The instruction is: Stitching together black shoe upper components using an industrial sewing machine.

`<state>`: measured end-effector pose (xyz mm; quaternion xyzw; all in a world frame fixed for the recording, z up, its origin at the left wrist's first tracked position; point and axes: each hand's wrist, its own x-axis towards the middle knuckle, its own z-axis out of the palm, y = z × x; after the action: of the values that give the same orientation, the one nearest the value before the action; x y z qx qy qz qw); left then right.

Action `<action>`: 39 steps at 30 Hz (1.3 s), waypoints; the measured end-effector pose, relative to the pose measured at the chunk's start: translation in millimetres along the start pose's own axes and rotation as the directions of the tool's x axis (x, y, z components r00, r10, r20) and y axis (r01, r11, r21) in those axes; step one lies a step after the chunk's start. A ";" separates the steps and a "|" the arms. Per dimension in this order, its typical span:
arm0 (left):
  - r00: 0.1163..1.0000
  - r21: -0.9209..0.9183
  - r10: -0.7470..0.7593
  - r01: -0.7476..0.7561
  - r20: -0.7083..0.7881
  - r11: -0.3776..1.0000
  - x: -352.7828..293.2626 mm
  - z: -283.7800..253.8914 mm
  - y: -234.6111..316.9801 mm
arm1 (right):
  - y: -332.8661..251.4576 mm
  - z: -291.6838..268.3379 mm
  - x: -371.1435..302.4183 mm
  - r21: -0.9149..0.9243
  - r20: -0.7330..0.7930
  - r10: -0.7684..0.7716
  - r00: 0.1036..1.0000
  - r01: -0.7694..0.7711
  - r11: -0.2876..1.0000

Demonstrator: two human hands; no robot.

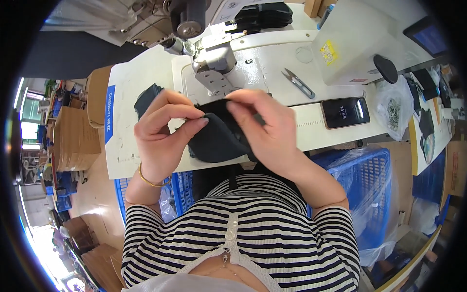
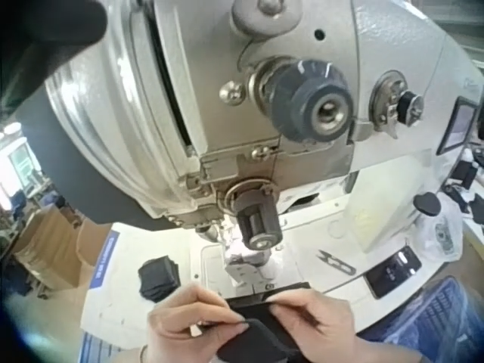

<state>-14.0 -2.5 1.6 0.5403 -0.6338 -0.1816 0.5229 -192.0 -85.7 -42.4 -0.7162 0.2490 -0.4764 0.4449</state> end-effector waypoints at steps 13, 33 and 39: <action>0.990 -0.146 -0.144 0.142 -0.007 0.979 4.9 7.4 -15.5 | -1.4 13.3 -10.0 0.232 0.101 0.266 0.959 -0.283 0.931; 0.967 -0.213 -0.211 0.178 -0.145 0.961 8.2 1.8 -25.0 | 1.9 18.4 -11.5 0.187 0.009 0.106 0.994 -0.105 0.977; 0.922 -0.386 -0.325 0.227 -0.211 0.894 6.9 -2.4 -31.5 | 2.0 14.2 -17.6 0.090 0.025 0.125 0.992 -0.127 0.988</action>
<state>4.6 -18.8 -19.3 0.5419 -0.4296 -0.2905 0.6614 -186.5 -67.2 -54.4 -0.6826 0.2673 -0.4513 0.5089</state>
